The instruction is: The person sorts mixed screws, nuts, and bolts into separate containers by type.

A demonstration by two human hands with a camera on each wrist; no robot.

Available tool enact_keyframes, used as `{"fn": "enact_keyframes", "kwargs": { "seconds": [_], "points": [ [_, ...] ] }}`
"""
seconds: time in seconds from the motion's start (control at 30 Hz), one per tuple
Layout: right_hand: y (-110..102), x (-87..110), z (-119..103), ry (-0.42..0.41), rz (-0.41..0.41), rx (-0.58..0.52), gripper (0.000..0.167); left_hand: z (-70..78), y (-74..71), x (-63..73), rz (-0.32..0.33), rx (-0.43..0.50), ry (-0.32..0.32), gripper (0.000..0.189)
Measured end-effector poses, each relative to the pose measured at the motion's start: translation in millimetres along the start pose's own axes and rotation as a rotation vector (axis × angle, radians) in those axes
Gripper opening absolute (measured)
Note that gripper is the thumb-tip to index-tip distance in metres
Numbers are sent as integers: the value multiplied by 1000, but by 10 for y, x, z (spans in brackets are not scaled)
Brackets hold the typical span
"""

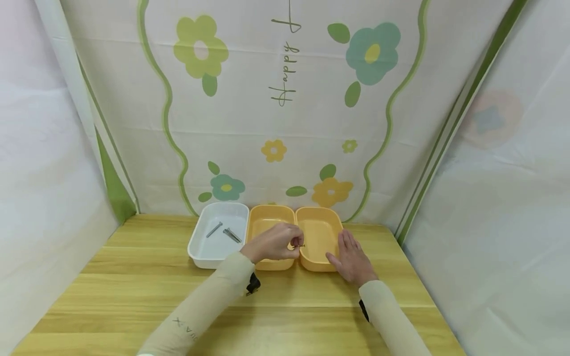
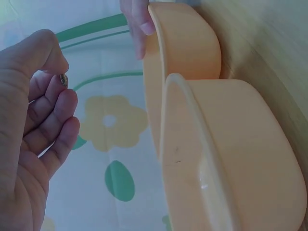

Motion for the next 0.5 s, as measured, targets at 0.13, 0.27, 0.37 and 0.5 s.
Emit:
{"fn": "enact_keyframes", "kwargs": {
  "seconds": [0.13, 0.27, 0.37, 0.5],
  "points": [
    [-9, 14, -4, 7, 13, -4, 87, -66, 111, -109, 10, 13, -45, 8],
    [-14, 14, -2, 0, 33, -1, 86, -120, 229, -171, 42, 12, -77, 7],
    [-12, 8, -2, -5, 35, -6, 87, -136, 336, -184, 58, -1, -93, 8],
    [11, -10, -2, -2, 19, -9, 89, -138, 472, -169, 57, -43, -116, 8]
  ]
}}
Point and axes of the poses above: each hand's wrist, its own x-axis away from the middle knuckle, its own y-axis out of the palm, z = x × y, the point moved 5 cm from there along -x, towards the middle knuckle, and after that the axes turned 1 degree about -x, right-handed, at the moved point
